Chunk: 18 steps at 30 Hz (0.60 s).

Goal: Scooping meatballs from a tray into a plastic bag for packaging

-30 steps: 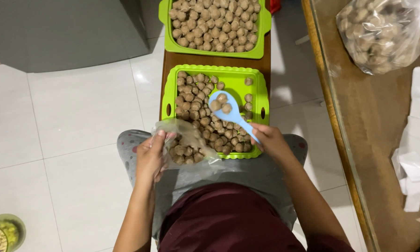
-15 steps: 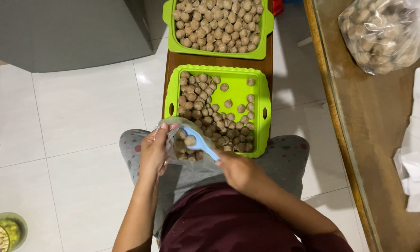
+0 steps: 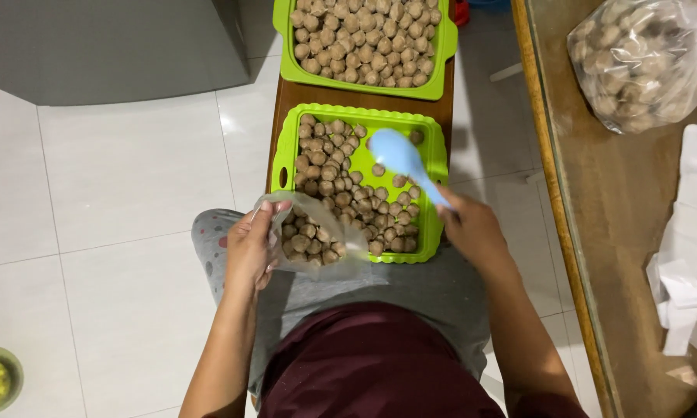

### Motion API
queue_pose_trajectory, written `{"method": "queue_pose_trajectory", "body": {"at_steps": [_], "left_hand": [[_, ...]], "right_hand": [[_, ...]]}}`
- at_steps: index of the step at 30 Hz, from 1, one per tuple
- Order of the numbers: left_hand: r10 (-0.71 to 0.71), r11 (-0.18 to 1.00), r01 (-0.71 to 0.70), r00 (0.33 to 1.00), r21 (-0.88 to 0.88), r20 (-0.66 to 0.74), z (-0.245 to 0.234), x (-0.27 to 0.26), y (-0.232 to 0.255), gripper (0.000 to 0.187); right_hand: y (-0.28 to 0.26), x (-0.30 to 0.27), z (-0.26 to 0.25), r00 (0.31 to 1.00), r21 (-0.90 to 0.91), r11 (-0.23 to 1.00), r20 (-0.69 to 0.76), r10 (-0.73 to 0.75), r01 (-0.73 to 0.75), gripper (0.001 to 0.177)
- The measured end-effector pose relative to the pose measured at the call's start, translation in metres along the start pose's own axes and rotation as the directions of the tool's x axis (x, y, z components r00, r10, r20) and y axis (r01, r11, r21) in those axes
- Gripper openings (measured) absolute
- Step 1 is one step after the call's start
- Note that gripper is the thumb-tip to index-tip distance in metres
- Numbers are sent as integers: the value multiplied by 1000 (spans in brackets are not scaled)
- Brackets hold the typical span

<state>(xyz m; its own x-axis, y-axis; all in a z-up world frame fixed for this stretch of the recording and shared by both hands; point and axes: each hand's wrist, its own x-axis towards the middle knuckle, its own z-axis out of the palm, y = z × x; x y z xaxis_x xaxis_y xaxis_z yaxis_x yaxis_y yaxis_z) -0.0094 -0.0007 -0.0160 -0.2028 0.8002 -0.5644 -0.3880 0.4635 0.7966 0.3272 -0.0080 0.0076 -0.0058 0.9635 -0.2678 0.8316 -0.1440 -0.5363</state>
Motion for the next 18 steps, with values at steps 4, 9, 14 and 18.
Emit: {"method": "queue_pose_trajectory", "body": {"at_steps": [4,9,14,18], "left_hand": [[-2,1000,2,1000,-1,2,0,-2,1,34],[11,1000,-11,1000,-12,-2,2,-6,1,35],[10,1000,-10,1000,-16,-7,1,-6,0,34],[3,1000,-3,1000,-16,7,0,1,-3,35]], "right_hand": [[96,73,74,971,-234,969,-204,-127,78,40],[135,117,122,967,-407,911,-197,-160,67,48],[130,110,122,967,-424,895,-141,-214,136,53],[102,71,99,998,-202,977,12,-65,66,51]]}}
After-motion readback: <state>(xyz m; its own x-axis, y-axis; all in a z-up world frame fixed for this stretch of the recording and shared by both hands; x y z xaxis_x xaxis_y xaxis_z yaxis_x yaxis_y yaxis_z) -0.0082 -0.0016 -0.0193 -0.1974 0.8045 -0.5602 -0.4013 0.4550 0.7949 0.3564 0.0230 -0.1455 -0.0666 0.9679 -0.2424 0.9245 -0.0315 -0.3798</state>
